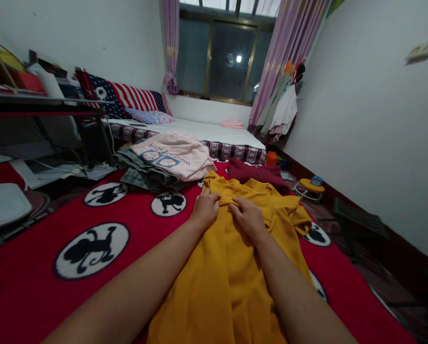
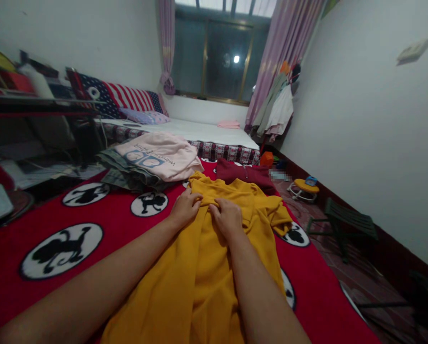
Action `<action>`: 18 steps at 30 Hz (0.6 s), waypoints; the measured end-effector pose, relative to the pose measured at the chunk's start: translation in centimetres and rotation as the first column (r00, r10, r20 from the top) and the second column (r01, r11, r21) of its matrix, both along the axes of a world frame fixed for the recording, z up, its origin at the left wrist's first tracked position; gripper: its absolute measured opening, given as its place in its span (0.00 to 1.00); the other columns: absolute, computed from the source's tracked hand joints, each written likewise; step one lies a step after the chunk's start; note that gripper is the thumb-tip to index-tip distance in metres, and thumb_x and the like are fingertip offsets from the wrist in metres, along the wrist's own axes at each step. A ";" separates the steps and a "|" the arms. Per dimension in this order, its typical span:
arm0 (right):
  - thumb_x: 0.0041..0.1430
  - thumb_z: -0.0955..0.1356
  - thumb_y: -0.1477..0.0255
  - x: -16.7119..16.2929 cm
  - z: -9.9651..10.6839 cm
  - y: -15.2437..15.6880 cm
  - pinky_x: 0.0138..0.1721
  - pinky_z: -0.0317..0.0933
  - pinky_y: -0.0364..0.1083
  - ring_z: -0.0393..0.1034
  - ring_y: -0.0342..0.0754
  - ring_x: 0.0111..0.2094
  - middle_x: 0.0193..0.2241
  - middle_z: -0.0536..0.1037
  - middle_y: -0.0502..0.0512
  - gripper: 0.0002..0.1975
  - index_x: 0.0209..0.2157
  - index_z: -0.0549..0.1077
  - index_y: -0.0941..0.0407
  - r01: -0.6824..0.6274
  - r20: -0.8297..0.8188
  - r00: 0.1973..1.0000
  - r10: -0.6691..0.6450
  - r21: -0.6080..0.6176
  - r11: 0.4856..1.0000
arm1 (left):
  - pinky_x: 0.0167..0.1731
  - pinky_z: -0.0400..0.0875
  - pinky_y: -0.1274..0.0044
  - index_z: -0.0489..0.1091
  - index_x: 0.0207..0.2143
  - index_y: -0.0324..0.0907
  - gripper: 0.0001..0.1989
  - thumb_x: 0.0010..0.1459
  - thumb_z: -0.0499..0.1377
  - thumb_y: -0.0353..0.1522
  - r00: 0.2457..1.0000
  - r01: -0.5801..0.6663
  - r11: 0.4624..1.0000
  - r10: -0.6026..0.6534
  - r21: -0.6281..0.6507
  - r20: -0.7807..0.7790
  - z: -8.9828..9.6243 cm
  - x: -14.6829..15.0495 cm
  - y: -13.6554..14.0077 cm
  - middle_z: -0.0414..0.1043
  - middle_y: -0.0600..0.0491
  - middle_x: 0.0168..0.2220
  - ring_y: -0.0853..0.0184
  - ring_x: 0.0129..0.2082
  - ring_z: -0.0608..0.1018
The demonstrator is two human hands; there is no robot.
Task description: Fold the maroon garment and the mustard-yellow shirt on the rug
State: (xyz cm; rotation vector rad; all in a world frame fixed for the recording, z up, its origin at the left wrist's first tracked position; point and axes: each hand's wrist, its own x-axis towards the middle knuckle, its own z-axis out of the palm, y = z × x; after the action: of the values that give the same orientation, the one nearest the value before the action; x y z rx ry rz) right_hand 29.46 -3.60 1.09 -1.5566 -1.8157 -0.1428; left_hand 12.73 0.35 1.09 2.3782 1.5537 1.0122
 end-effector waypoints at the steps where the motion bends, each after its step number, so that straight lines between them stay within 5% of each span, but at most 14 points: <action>1: 0.64 0.62 0.62 -0.3 -0.1 0.1 0.41 0.61 0.49 0.72 0.53 0.41 0.39 0.80 0.59 0.15 0.39 0.77 0.53 0.043 0.030 0.999 -0.041 -0.071 0.997 | 0.48 0.69 0.68 0.75 0.45 0.44 0.14 0.60 0.54 0.29 1.000 -0.011 1.000 0.011 0.000 -0.017 0.0 0.1 -0.1 0.69 0.46 0.45 0.58 0.47 0.73; 7: 0.64 0.60 0.59 -0.6 1.8 2.5 0.32 0.57 0.48 0.72 0.53 0.31 0.27 0.79 0.61 0.22 0.24 0.77 0.54 0.289 0.136 0.952 -0.273 -0.122 0.949 | 0.45 0.68 0.68 0.74 0.41 0.44 0.11 0.60 0.53 0.28 0.991 0.032 0.999 -0.029 0.020 -0.132 0.2 0.2 -0.2 0.71 0.47 0.43 0.59 0.45 0.72; 12: 0.56 0.66 0.74 -0.7 4.0 9.5 0.38 0.61 0.46 0.73 0.51 0.36 0.35 0.81 0.58 0.09 0.34 0.78 0.56 0.133 -0.068 0.988 -0.140 -0.097 0.986 | 0.44 0.68 0.69 0.73 0.38 0.43 0.10 0.59 0.53 0.25 0.984 0.135 0.991 -0.131 0.027 -0.119 0.2 0.2 0.0 0.73 0.49 0.40 0.60 0.42 0.73; 15: 0.51 0.69 0.76 -1.3 4.0 13.2 0.39 0.62 0.43 0.73 0.47 0.39 0.40 0.80 0.56 0.15 0.43 0.76 0.57 0.027 -0.080 0.996 -0.036 -0.101 0.995 | 0.43 0.68 0.69 0.73 0.37 0.43 0.11 0.59 0.52 0.25 0.983 0.160 0.987 -0.156 0.033 -0.101 0.0 0.1 0.2 0.74 0.50 0.39 0.60 0.42 0.73; 18: 0.44 0.74 0.69 -2.0 3.5 14.6 0.33 0.61 0.42 0.72 0.47 0.34 0.35 0.80 0.52 0.20 0.42 0.75 0.56 -0.024 0.002 1.000 0.024 -0.171 0.985 | 0.44 0.69 0.68 0.73 0.38 0.43 0.10 0.59 0.53 0.25 0.981 0.176 0.983 -0.171 0.051 -0.088 -0.2 0.1 0.3 0.74 0.50 0.39 0.60 0.42 0.73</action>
State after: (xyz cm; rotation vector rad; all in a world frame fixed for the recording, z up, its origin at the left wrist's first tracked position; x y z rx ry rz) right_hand 27.51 10.97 4.59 -1.6517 -1.8908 0.0217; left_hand 12.84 0.65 0.87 2.5733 1.3290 0.9462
